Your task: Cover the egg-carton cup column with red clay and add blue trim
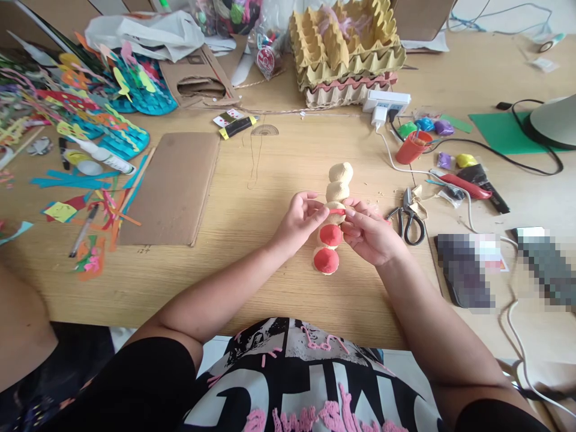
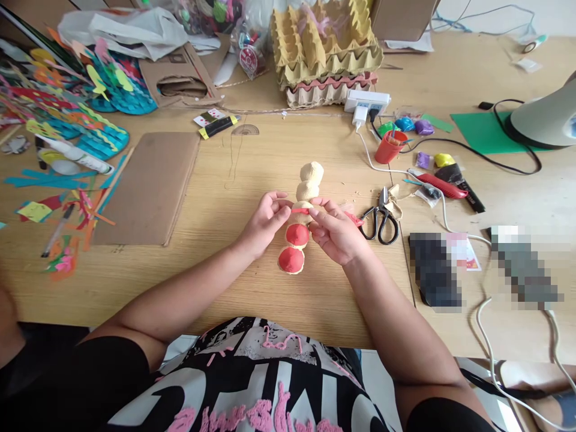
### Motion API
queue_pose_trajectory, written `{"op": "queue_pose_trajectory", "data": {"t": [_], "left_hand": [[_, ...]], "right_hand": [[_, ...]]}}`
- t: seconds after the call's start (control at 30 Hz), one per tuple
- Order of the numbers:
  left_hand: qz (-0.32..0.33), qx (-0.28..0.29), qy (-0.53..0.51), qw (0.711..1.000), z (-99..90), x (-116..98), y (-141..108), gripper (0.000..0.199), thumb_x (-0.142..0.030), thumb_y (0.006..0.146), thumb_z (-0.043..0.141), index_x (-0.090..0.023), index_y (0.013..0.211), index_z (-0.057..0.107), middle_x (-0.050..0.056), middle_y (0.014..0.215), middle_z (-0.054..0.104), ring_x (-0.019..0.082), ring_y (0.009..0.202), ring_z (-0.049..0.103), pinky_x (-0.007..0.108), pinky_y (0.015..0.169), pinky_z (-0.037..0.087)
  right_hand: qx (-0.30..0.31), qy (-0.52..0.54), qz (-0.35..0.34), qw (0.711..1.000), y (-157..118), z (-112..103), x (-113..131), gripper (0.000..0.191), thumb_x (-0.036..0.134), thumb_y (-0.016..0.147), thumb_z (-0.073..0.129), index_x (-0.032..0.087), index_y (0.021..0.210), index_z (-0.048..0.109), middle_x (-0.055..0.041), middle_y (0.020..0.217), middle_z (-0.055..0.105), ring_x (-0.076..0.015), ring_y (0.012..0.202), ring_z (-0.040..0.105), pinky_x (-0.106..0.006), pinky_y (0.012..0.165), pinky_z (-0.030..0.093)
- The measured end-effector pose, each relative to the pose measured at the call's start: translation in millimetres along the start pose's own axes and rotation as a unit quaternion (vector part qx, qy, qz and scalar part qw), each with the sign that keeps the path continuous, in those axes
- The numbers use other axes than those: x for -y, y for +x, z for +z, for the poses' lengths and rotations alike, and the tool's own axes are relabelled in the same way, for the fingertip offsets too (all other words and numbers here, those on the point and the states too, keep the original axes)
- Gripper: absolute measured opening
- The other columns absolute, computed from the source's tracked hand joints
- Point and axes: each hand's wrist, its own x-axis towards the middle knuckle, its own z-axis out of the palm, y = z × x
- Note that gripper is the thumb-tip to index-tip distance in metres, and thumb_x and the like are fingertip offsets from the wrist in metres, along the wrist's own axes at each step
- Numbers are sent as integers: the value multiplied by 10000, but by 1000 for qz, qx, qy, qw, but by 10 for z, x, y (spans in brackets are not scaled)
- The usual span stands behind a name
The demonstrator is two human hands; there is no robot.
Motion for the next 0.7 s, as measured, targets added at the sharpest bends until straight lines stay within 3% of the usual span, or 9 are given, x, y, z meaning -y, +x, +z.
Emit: {"op": "queue_pose_trajectory", "data": {"t": [0.13, 0.47, 0.7], "left_hand": [[-38, 54, -78, 995, 41, -20, -26, 1034, -810, 738, 1012, -283, 1458, 489, 142, 1310, 852, 304, 1230, 833, 432, 1017, 640], [-45, 55, -128, 989, 26, -114, -72, 861, -601, 850, 1031, -310, 1498, 545, 76, 1209, 875, 297, 1170, 853, 467, 951, 671], [-22, 52, -51, 997, -7, -83, -77, 749, -611, 1006, 900, -345, 1583, 506, 100, 1236, 861, 323, 1133, 865, 511, 912, 691]], "right_hand": [[8, -16, -12, 1000, -40, 61, -29, 624, 467, 703, 1106, 290, 1052, 620, 62, 878, 641, -86, 598, 314, -282, 511, 268], [23, -50, -49, 997, -63, 171, -97, 719, 534, 690, 1102, 322, 1112, 560, 59, 889, 657, -92, 585, 288, -299, 516, 169], [21, -60, -64, 996, -61, 183, -122, 706, 573, 704, 1082, 326, 1089, 545, 66, 863, 630, -103, 590, 275, -301, 528, 170]]}}
